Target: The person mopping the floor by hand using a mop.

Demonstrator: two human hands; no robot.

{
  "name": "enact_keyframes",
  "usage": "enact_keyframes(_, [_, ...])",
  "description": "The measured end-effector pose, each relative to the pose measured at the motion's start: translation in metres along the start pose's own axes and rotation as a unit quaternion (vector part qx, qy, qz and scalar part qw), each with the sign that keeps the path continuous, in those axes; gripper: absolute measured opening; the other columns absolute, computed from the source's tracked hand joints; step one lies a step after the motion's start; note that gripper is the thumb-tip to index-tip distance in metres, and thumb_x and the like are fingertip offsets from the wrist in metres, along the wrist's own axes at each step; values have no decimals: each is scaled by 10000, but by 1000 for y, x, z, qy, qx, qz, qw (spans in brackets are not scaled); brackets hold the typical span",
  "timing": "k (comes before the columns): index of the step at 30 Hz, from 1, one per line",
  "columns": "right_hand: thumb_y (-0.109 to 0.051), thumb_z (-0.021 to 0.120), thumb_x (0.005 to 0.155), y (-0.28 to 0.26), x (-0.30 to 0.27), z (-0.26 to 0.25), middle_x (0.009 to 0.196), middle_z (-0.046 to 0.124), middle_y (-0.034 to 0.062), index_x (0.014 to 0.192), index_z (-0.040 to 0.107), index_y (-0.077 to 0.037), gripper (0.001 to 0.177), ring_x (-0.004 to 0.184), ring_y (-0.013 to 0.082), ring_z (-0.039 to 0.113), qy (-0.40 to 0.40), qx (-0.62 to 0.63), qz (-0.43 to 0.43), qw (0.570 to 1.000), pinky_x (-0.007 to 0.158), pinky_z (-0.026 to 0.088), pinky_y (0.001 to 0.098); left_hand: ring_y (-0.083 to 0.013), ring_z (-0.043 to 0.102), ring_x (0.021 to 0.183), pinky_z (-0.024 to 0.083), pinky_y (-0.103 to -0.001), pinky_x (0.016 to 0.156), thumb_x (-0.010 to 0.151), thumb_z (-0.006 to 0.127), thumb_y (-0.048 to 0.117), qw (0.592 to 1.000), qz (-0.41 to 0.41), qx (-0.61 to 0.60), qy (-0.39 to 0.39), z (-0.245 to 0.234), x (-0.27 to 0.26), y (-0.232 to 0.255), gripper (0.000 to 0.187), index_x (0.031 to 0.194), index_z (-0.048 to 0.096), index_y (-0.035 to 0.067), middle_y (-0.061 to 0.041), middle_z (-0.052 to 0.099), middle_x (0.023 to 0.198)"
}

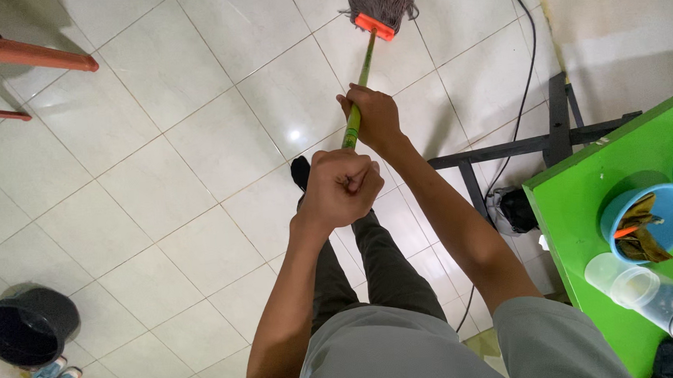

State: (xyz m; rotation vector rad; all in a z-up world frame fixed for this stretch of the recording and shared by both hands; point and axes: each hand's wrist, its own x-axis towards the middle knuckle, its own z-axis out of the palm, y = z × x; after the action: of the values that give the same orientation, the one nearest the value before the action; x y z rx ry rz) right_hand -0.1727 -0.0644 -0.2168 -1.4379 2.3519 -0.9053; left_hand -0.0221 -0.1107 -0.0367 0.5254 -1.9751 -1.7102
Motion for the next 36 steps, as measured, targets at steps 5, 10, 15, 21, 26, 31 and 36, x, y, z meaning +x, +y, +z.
enact_keyframes(5, [-257, 660, 1019, 5, 5, -3, 816, 680, 101, 749, 582, -46, 351, 560, 353, 594, -23, 15, 60, 998, 538, 458, 438, -126, 349, 460, 249, -295, 496, 815, 652, -105, 1000, 26, -16, 0, 9, 8, -11, 470, 587, 276, 57, -27, 335, 507])
enact_keyframes(10, [-258, 649, 1038, 27, 27, 14, 738, 605, 92, 726, 513, -53, 398, 617, 340, 564, -38, 13, 77, 996, 570, 408, 460, -127, 319, 464, 254, -297, 497, 830, 638, -112, 1000, 8, -3, 9, 6, 17, -46, 462, 597, 269, 40, -41, 339, 510])
enact_keyframes(15, [-291, 664, 1009, 91, 28, 49, 1282, 674, 188, 744, 567, -71, 358, 909, 369, 684, -32, -27, 62, 997, 688, 516, 499, -131, 323, 495, 311, -301, 516, 839, 649, -103, 999, -47, -17, 1, 29, 7, -101, 456, 608, 276, 22, -55, 312, 512])
enact_keyframes(21, [-311, 663, 1007, 139, -6, 65, 1499, 532, 178, 869, 633, -81, 270, 1284, 507, 527, -87, -105, 67, 988, 980, 372, 704, -154, 389, 492, 342, -336, 510, 805, 685, -69, 998, -47, 13, 32, 74, -19, -119, 391, 557, 395, 15, -64, 377, 492])
enact_keyframes(26, [-307, 615, 1034, 119, -11, 55, 1508, 547, 158, 884, 622, -75, 276, 1111, 408, 644, -134, -105, 102, 980, 1039, 372, 707, -188, 387, 490, 355, -337, 516, 788, 706, -25, 998, -39, 42, 5, 69, -32, -108, 386, 550, 406, 25, -58, 374, 487])
enact_keyframes(31, [-290, 634, 1017, 90, -16, 49, 1481, 565, 161, 849, 646, -80, 269, 1065, 412, 641, -127, -129, 104, 978, 1037, 358, 703, -175, 352, 475, 341, -336, 523, 805, 665, -69, 998, -57, 7, 38, 54, -38, -93, 393, 566, 367, 20, -68, 317, 496])
enact_keyframes(36, [-237, 665, 1005, 61, -35, 43, 1367, 613, 284, 741, 617, -44, 330, 957, 449, 663, -109, -76, 70, 989, 972, 457, 619, -151, 357, 480, 318, -314, 508, 814, 648, -87, 995, -76, -36, 60, 46, -57, -63, 427, 599, 293, 16, -67, 315, 514])
